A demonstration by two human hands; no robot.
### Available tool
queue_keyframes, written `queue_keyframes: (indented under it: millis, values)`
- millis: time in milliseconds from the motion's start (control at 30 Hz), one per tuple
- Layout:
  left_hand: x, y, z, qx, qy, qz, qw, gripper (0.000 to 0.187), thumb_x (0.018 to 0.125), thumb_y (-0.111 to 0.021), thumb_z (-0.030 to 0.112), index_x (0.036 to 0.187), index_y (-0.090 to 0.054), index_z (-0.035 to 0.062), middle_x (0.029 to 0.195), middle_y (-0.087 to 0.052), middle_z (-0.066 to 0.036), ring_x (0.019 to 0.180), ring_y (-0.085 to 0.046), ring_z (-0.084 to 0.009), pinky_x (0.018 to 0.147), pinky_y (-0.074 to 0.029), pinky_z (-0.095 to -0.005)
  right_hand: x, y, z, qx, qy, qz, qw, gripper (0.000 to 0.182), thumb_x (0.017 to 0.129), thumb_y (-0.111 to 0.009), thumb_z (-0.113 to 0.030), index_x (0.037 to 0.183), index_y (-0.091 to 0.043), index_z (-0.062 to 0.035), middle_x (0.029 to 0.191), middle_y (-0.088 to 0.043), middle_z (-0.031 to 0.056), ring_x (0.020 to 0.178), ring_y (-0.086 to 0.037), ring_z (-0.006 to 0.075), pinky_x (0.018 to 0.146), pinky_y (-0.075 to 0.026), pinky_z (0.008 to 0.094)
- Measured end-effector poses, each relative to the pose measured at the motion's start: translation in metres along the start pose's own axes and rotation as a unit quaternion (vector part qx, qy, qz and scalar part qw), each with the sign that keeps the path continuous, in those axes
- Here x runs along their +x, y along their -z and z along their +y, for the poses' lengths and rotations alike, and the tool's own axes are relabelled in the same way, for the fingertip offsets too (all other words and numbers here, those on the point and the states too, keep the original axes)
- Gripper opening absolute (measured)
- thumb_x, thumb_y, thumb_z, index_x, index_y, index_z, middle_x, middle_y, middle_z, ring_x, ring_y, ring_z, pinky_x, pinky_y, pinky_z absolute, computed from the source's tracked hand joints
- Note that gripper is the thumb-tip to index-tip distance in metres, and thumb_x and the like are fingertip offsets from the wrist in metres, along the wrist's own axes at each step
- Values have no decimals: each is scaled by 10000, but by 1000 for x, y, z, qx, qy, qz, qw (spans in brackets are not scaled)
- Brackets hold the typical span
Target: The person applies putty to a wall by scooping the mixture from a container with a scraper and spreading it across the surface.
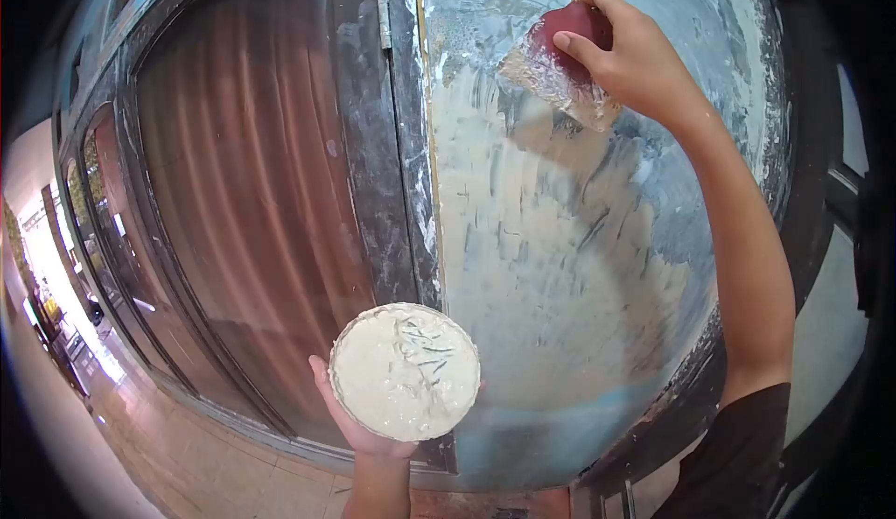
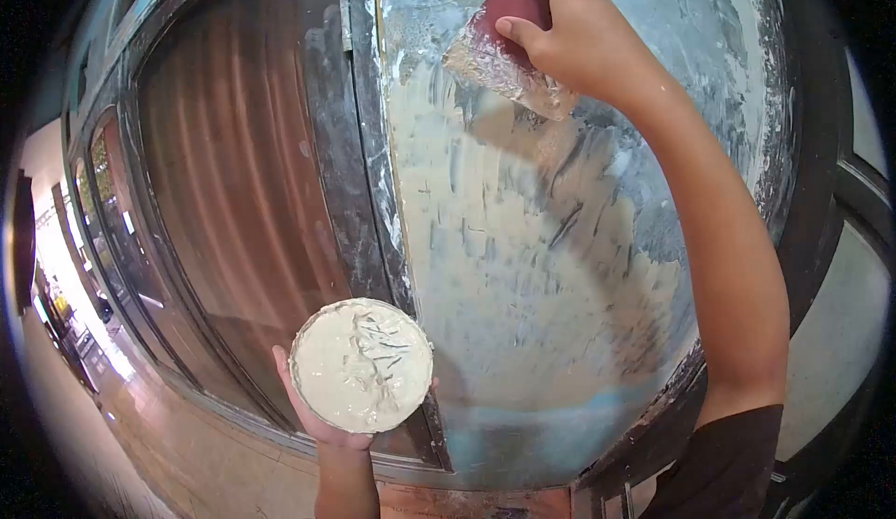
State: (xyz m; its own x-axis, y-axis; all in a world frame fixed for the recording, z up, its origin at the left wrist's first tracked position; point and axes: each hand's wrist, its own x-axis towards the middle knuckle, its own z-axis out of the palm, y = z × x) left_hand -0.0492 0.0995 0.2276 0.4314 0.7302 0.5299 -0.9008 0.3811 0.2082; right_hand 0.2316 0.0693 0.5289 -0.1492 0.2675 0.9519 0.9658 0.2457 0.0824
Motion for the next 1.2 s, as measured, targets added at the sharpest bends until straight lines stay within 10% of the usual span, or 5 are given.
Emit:
queue_keyframes:
  millis: [233,333,1200]
  values:
    - [3,10,2,26,-80,168,982,885,967,-297,787,1526,-457,120,1557,-456,-181,1346,-486,-478,1031,-398,-770,4,-16,18,-27,-28,-80,996,360,898,-747,-233,1155,-650,-1,1032,-727,247,964,-698,409,846,-542,459]
    - [0,4,4,33,-50,71,996,869,978,-294,773,1513,-471,113,1548,-464,-184,1342,-496,-462,1036,-418,-738,-1,-29,20,-26,-38,-86,995,354,905,-745,-237,1161,-654,-10,1043,-731,237,971,-696,416,854,-542,457]
    - [2,5,6,40,-77,151,985,851,972,-301,774,1509,-472,136,1542,-471,-161,1326,-502,-474,996,-411,-790,20,-38,37,-57,-14,-59,996,394,891,-750,-306,1163,-667,-33,1050,-733,233,962,-700,409,849,-542,460]
